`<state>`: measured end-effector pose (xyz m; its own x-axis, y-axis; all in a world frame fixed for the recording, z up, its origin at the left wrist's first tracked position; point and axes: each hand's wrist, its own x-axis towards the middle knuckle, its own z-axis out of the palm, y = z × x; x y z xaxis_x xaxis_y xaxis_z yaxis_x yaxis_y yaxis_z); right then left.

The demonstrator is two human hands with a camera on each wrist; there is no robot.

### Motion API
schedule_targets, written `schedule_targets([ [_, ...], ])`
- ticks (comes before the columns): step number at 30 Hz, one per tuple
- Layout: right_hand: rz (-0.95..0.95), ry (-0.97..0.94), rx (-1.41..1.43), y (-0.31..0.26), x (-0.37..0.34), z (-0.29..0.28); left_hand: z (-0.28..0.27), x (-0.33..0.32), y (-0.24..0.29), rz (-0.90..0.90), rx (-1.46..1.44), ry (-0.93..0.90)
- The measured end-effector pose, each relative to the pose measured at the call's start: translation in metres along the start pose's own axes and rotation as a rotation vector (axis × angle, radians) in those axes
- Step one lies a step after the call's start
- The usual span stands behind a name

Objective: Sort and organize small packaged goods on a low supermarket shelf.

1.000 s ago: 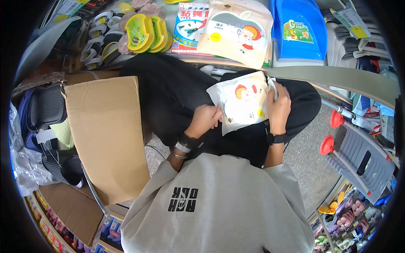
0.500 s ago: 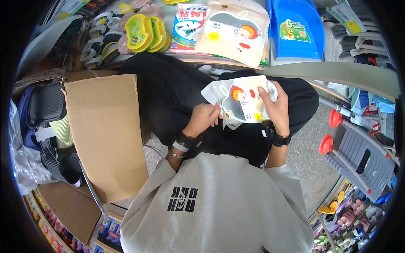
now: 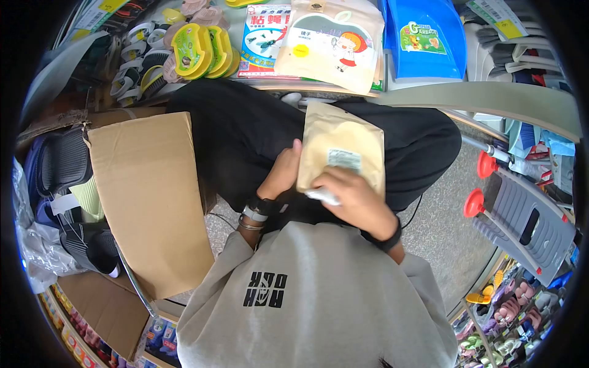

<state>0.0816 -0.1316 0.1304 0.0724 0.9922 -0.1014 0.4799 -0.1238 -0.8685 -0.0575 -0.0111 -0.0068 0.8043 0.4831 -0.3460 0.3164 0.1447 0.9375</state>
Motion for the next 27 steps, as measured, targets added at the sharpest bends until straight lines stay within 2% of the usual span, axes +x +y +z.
schedule_targets([
  [3,-0.015,-0.143,-0.012,0.028,0.003,0.041,0.004,-0.001,0.007,-0.016,-0.141,0.088],
  [4,0.028,-0.102,0.035,0.031,0.004,0.041,0.000,-0.002,0.016,0.022,-0.001,0.053],
  [5,0.075,-0.060,0.079,0.033,0.007,0.039,-0.009,-0.002,0.007,-0.122,0.122,-0.079],
  [7,0.135,0.085,0.048,0.040,0.010,0.029,-0.004,0.002,0.017,-0.061,0.282,-0.050],
  [10,0.239,0.284,0.065,0.049,0.012,0.008,0.000,0.001,0.019,-0.051,0.087,-0.013],
  [11,0.351,0.298,0.097,0.049,0.013,0.000,0.000,0.000,0.020,-0.049,0.087,-0.021],
  [13,0.285,0.479,0.069,0.062,0.016,-0.005,-0.002,-0.001,0.023,-0.047,0.093,-0.029],
  [16,0.272,0.628,0.032,0.068,0.030,-0.008,-0.001,-0.001,0.023,-0.042,0.111,-0.016],
  [19,0.104,0.681,-0.125,0.059,0.049,-0.001,0.001,0.001,0.020,-0.026,0.113,0.000],
  [24,-0.098,0.499,-0.258,0.055,0.062,0.027,0.003,0.001,0.018,0.032,0.154,0.053],
  [27,-0.045,0.454,-0.392,0.072,0.051,0.029,0.006,0.002,0.014,0.031,0.208,0.078],
])
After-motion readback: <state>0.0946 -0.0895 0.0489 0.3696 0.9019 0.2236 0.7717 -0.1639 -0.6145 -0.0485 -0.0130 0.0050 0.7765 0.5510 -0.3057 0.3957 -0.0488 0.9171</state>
